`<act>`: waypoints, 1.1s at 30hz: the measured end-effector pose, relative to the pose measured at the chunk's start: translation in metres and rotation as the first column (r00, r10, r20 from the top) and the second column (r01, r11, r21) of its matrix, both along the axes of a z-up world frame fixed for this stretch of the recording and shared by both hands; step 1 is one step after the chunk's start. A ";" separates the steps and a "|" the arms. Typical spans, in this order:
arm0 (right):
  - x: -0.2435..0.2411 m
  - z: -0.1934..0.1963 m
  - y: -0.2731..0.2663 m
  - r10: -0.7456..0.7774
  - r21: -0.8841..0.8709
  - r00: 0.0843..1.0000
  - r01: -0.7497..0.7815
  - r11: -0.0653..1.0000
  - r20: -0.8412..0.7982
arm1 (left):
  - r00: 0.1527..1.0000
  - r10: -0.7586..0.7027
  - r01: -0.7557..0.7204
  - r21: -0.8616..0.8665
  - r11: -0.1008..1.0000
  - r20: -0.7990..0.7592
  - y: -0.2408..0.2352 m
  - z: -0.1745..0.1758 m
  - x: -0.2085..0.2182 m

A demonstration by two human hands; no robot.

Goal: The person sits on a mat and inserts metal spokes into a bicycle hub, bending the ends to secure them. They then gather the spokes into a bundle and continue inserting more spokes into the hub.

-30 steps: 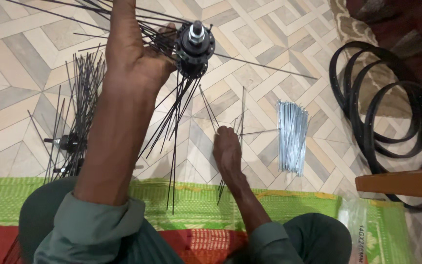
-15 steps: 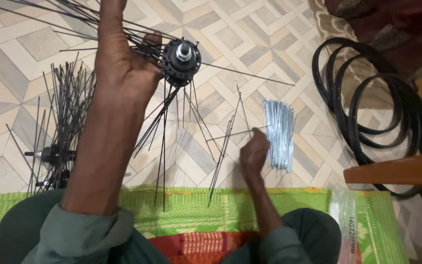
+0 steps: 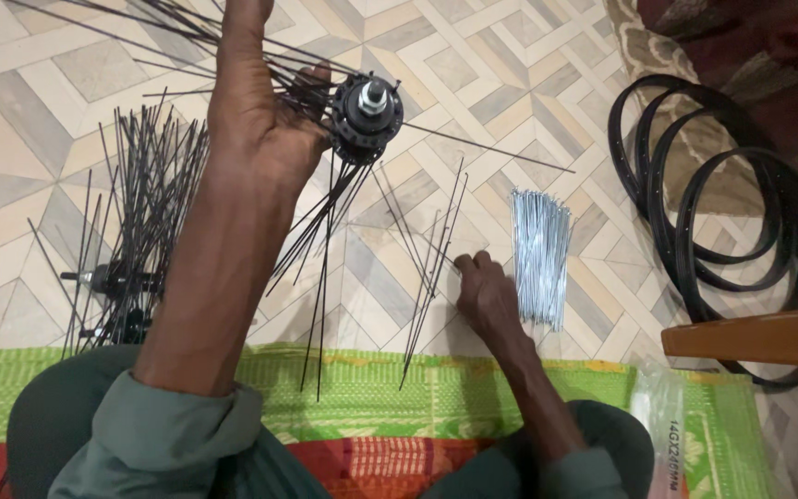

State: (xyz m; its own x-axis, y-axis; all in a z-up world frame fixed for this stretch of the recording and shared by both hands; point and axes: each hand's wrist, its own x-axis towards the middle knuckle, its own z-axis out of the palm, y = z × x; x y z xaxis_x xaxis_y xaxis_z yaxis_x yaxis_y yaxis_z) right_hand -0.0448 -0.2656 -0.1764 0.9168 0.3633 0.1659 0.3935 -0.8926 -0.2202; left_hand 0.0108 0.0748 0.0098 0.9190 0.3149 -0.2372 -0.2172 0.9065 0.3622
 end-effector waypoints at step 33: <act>0.090 -0.069 0.026 -0.180 -0.228 0.960 0.130 0.965 -0.215 | 0.994 0.044 -0.037 0.069 0.997 -0.104 -0.006 0.009 -0.005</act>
State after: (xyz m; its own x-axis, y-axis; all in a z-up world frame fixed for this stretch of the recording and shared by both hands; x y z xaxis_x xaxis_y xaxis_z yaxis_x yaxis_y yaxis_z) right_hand 0.0454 -0.2399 -0.2456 0.9684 0.2172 -0.1223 0.2071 -0.9742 -0.0899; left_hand 0.0057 0.0685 0.0188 0.8759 0.3700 -0.3097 -0.2108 0.8707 0.4443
